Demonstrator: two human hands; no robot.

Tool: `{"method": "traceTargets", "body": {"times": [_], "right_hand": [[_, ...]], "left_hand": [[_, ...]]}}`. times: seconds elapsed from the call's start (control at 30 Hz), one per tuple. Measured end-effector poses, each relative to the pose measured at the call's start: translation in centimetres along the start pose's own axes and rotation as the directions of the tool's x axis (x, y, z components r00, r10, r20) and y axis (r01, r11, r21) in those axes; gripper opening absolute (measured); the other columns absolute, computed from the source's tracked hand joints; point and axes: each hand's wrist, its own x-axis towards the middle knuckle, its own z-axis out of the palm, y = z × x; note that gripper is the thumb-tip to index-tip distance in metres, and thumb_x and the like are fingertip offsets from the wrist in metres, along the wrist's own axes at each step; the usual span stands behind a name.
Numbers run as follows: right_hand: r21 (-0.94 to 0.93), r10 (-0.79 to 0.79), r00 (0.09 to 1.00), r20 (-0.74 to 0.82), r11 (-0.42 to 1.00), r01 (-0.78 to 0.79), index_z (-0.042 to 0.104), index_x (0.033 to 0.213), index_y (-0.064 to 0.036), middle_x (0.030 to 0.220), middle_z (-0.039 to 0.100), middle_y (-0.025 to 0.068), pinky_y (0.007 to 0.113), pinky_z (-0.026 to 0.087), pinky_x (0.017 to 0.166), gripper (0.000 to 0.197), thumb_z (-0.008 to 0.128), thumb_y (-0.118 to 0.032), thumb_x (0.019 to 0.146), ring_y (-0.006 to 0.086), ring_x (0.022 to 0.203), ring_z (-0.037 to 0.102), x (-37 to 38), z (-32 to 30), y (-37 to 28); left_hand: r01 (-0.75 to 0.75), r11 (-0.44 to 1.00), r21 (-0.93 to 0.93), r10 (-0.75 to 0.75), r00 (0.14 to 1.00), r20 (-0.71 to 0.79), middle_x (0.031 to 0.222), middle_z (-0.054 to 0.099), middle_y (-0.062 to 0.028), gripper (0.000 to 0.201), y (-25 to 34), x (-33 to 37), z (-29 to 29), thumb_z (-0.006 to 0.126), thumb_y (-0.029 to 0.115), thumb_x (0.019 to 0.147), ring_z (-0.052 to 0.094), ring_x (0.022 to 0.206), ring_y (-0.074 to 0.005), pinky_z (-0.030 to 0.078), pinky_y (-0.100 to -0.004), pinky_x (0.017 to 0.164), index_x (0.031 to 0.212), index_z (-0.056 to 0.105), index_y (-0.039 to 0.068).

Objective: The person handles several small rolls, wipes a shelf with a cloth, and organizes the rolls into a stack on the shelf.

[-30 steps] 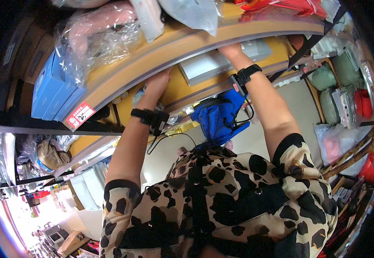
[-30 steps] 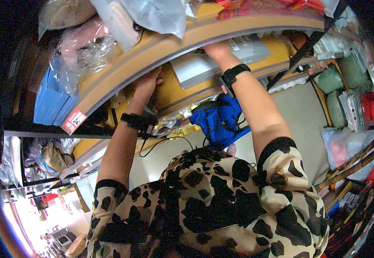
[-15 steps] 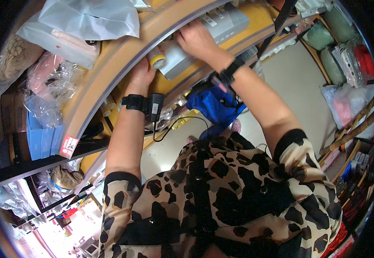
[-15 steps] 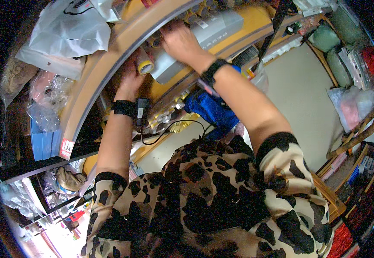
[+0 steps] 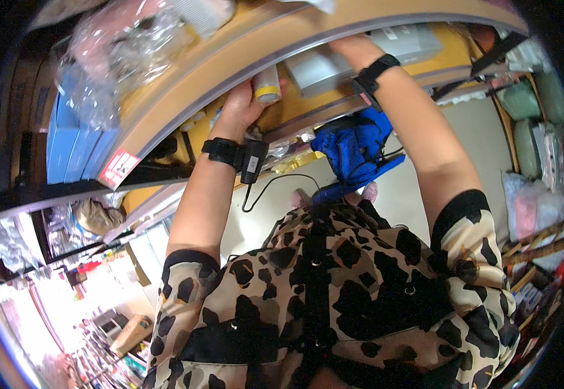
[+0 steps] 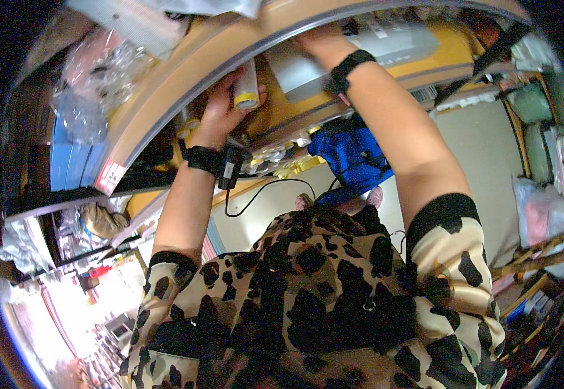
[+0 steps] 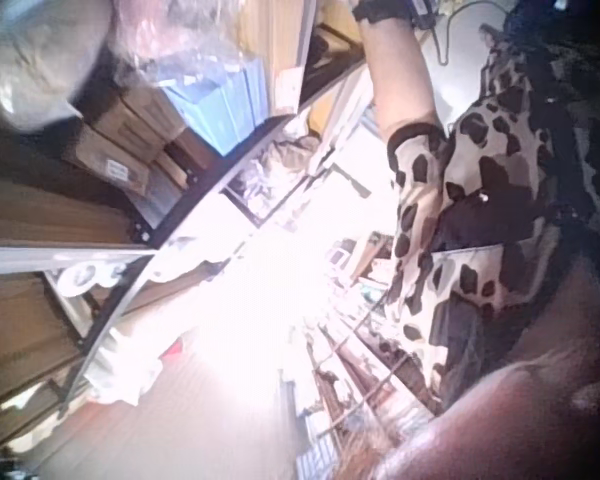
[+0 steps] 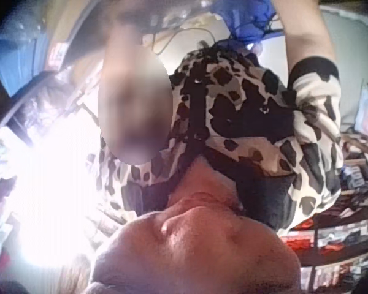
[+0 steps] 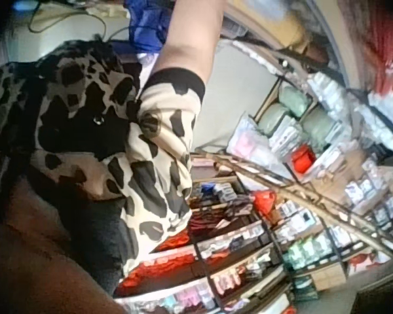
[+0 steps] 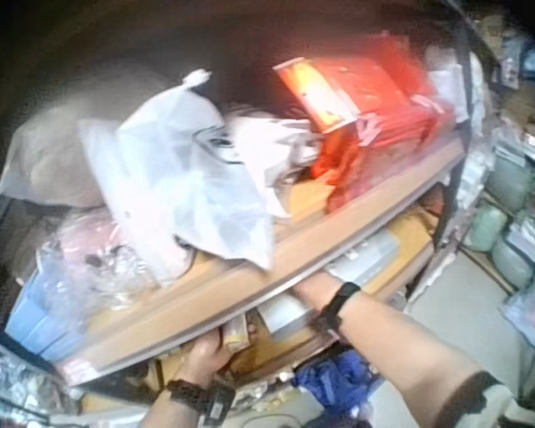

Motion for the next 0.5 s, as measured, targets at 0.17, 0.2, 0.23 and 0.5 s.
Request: {"method": "traceTargets", "body": {"times": [0.17,0.2,0.23,0.5], "right_hand": [[0.141,0.040,0.998,0.052,0.989,-0.047,0.053,0.106,-0.0049,0.103,0.056,0.0149,0.037,0.044,0.081,0.029,0.050,-0.017,0.079,0.0285,0.095,0.054,0.2,-0.8,-0.4],[0.222,0.061,0.996,0.067,0.972,-0.074,0.053,0.106,-0.0049,0.103,0.056,0.0149,0.037,0.044,0.081,0.029,0.049,-0.016,0.079,0.0285,0.095,0.054,-0.2,-0.8,-1.0],[0.336,0.085,0.992,0.093,0.935,-0.112,0.053,0.106,-0.0049,0.103,0.056,0.0149,0.038,0.044,0.081,0.029,0.049,-0.016,0.080,0.0285,0.095,0.054,-0.7,-1.1,-2.0],[0.613,0.182,0.592,0.785,-0.366,-0.700,0.047,0.110,-0.0086,0.108,0.051,0.0081,0.037,0.045,0.079,0.029,0.047,-0.027,0.087,0.0212,0.098,0.049,-5.9,7.5,-12.8]], "left_hand": [[-0.110,0.994,-0.002,0.110,0.994,-0.011,0.104,0.051,-0.0147,0.038,0.9,-1.1,-3.9,0.043,0.034,0.087,0.055,0.085,-0.0306,0.048,-0.0453,0.071,0.114,0.040,0.007],[-0.142,0.989,0.032,0.144,0.988,-0.052,0.107,0.050,-0.0130,0.040,1.2,-1.3,-4.4,0.043,0.036,0.087,0.054,0.089,-0.0294,0.048,-0.0449,0.073,0.115,0.039,0.008],[-0.144,0.989,0.024,0.145,0.988,-0.052,0.107,0.050,-0.0130,0.040,1.2,-1.3,-5.0,0.043,0.036,0.087,0.054,0.089,-0.0294,0.048,-0.0449,0.073,0.115,0.039,0.008],[-0.228,0.904,0.360,0.332,0.907,-0.258,0.120,0.043,-0.0074,0.039,0.7,-2.3,-10.3,0.049,0.022,0.085,0.040,0.109,-0.0233,0.040,-0.0359,0.088,0.121,0.038,0.010]]}}
